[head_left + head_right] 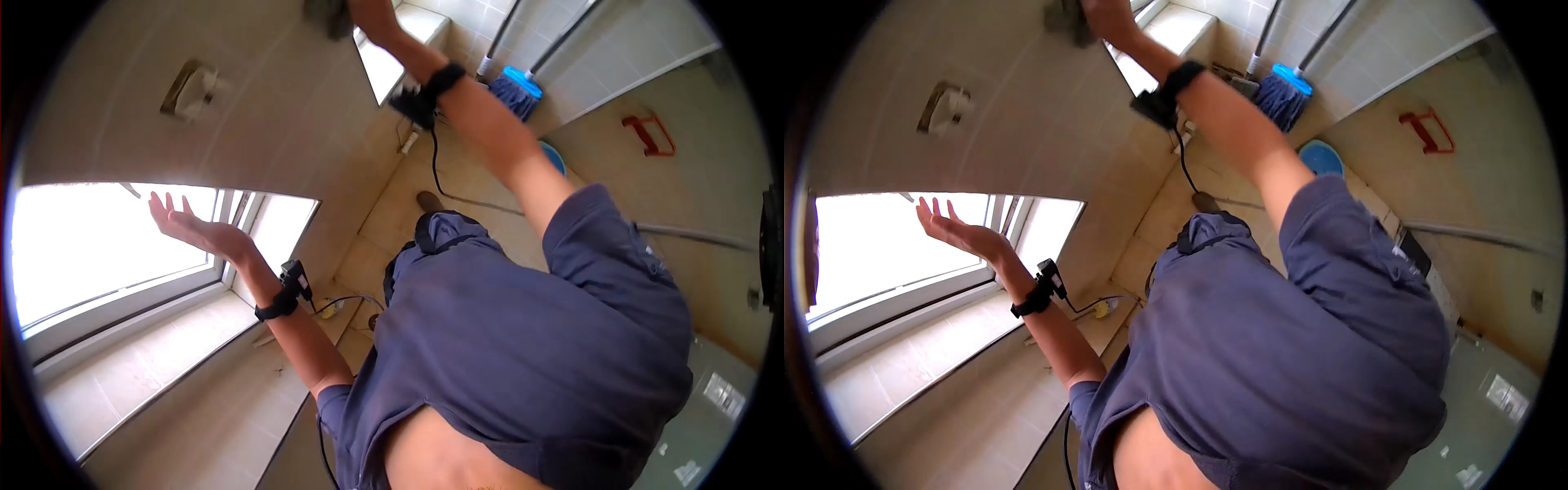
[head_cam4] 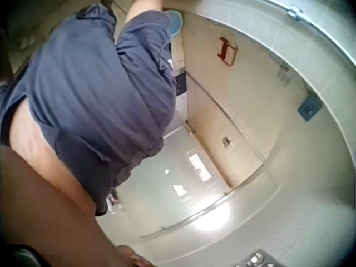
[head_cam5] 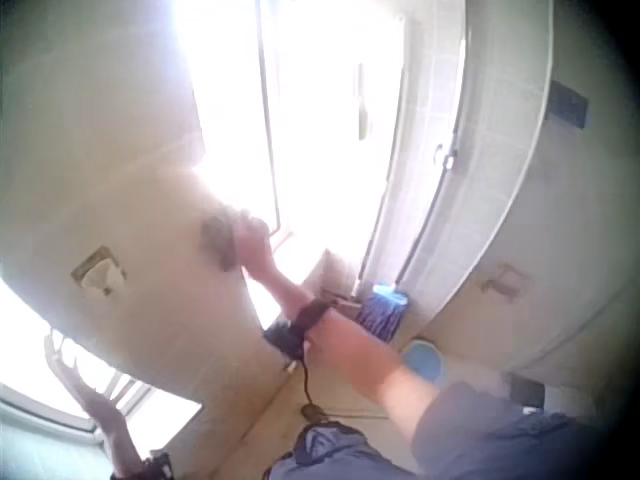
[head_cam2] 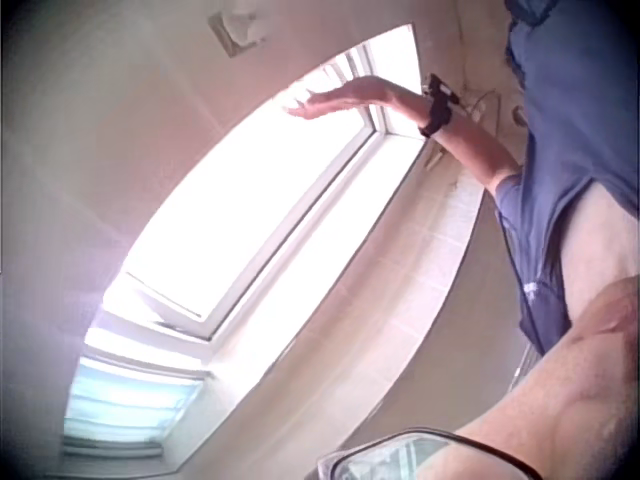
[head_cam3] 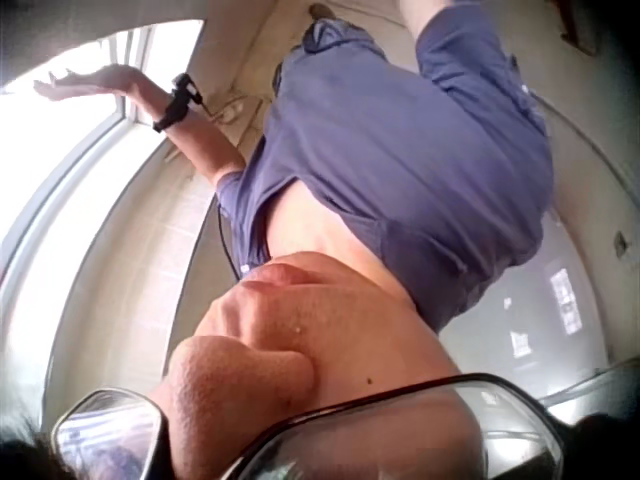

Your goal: The person cleans a shower faucet, a toilet lid, a window frame, and the outer tank of a toilet using a cloth.

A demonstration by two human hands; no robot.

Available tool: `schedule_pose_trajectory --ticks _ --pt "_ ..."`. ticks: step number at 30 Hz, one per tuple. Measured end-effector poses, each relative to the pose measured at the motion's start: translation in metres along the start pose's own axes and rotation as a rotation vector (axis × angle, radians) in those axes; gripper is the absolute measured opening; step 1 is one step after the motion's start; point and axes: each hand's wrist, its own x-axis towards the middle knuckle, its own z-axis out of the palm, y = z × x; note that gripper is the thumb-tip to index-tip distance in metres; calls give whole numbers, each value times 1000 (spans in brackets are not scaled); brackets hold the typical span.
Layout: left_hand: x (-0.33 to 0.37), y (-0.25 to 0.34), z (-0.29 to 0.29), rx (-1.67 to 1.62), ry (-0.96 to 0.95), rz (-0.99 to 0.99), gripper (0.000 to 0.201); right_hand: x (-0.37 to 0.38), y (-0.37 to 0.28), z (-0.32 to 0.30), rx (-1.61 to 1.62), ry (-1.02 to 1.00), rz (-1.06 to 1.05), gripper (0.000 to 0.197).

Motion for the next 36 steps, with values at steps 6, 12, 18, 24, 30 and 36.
schedule_pose_trajectory --ticks 6,12,18,24,30,36 --pt "-6 -41 -3 -24 230 -259 81 -137 54 27 -108 270 -333 35" --pt "-3 -33 -20 -184 416 -350 72 -142 209 -49 -591 -468 18 35" --pt "-6 -44 -37 -165 479 -390 86 -71 225 -120 -494 312 -93 27" --pt "-21 -55 -36 -157 616 -495 85 -99 240 -74 -671 132 -312 23" --pt "-13 -44 -25 -82 658 -537 83 -134 242 -56 -726 -143 -595 27" --pt "-7 -45 -15 -90 633 -520 71 -92 252 -114 -789 24 -466 37"
